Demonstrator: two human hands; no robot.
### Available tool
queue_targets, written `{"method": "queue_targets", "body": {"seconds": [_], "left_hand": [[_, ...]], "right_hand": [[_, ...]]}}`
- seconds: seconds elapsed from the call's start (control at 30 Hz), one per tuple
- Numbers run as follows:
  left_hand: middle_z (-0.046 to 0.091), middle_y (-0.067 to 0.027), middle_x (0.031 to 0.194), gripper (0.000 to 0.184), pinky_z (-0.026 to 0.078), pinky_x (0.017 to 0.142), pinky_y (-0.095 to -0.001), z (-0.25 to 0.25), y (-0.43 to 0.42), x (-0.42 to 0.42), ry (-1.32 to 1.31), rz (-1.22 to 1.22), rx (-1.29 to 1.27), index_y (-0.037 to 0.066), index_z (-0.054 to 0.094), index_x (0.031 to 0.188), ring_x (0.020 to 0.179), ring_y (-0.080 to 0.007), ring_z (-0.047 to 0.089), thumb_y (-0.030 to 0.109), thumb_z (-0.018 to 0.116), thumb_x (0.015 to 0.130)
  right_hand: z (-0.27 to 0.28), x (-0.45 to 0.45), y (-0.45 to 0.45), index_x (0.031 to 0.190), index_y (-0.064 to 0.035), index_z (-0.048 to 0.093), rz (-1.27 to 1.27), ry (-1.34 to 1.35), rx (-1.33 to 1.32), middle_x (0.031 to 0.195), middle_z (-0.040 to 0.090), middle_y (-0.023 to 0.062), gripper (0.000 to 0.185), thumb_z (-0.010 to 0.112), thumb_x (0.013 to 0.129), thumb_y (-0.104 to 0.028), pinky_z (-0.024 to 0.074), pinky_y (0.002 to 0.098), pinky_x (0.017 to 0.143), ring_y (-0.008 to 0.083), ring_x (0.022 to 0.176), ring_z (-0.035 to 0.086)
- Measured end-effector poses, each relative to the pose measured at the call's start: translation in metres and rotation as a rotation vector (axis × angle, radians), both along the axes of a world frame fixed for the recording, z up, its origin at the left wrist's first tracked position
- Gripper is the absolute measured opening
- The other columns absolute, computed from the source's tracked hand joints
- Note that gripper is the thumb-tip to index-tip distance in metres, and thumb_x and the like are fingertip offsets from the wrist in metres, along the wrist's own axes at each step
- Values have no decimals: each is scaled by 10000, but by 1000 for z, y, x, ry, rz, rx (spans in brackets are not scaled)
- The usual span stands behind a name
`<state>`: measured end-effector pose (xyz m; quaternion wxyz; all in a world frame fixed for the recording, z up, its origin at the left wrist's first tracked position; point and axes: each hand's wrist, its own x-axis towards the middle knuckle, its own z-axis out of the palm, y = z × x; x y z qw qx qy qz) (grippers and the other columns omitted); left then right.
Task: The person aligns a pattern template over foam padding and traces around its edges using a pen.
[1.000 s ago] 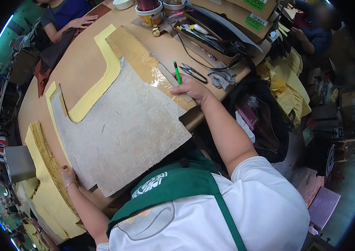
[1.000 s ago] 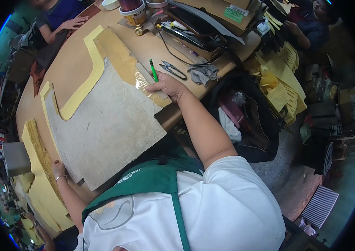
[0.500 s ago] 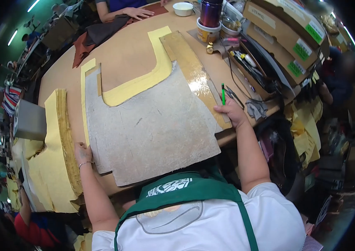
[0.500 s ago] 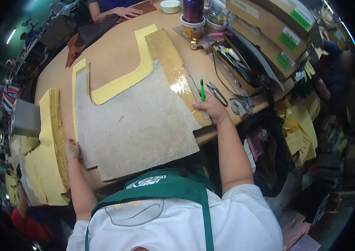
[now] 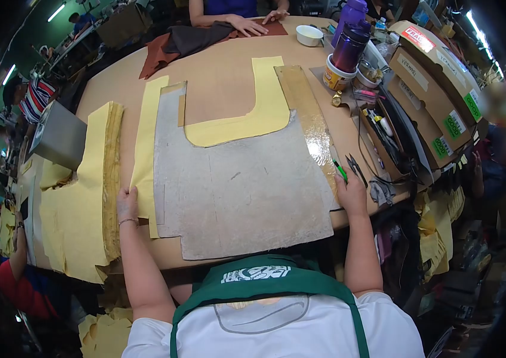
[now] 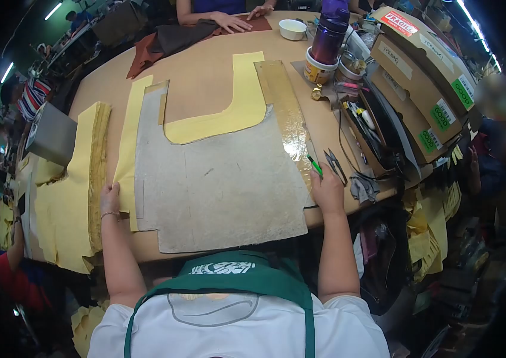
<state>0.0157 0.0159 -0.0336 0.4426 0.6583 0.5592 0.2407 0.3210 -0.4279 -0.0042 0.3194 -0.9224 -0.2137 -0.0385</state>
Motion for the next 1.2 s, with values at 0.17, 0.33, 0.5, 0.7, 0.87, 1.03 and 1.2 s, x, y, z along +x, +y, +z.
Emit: {"method": "queue_targets", "body": {"seconds": [0.17, 0.33, 0.5, 0.7, 0.87, 1.03, 1.2], "left_hand": [[598, -92, 831, 370, 450, 651, -252, 37, -18, 7, 141, -160, -169, -33, 528, 989, 746, -145, 561, 241, 615, 756], [588, -102, 943, 415, 471, 696, -301, 27, -12, 9, -650, -227, -352, -29, 476, 1094, 799, -201, 585, 213, 558, 767], [584, -108, 958, 399, 468, 712, -312, 73, 29, -17, -1160, -187, -383, -26, 469, 1098, 812, -216, 581, 206, 526, 778], [583, -113, 943, 380, 466, 702, -315, 156, 54, -119, -1134, -81, 0, -25, 474, 1078, 801, -222, 580, 209, 519, 782], [582, -117, 930, 365, 465, 695, -318, 171, 32, -255, -829, 237, 268, -24, 479, 1061, 791, -227, 579, 211, 513, 784], [581, -122, 917, 350, 463, 687, -321, 146, -42, -388, -415, 649, 344, -23, 483, 1044, 782, -232, 578, 214, 507, 787], [580, -126, 904, 337, 462, 679, -324, 96, -130, -473, -19, 924, 240, -22, 487, 1027, 773, -237, 577, 216, 501, 790]], "right_hand": [[-5, 7, 0, 990, -2, 553, 21, -5, 15, 829, 584, 224, 330, 572, 754, -232, 446, 390, 700, 359, 792, 566], [2, 5, 5, 1006, -19, 555, -33, 40, 5, 874, 583, 217, 378, 610, 728, -269, 441, 384, 720, 353, 825, 563], [-10, 8, 3, 1034, -49, 553, -54, -59, 38, 883, 585, 210, 396, 625, 717, -277, 440, 376, 729, 344, 839, 565], [-1, 5, 7, 986, -37, 579, -61, 35, 13, 880, 585, 206, 371, 640, 703, -269, 445, 367, 723, 341, 829, 569], [-6, 9, 5, 1016, -20, 566, -77, 8, -56, 865, 597, 198, 408, 640, 707, -275, 431, 323, 737, 295, 818, 580], [-10, 19, 3, 1018, 55, 540, 83, 15, -23, 925, 597, 181, 372, 616, 757, -200, 434, 302, 735, 223, 823, 570], [-18, 38, -5, 1065, 98, 490, 152, 107, -57, 952, 579, 138, 400, 582, 799, -187, 425, 275, 748, 179, 835, 539]]}}
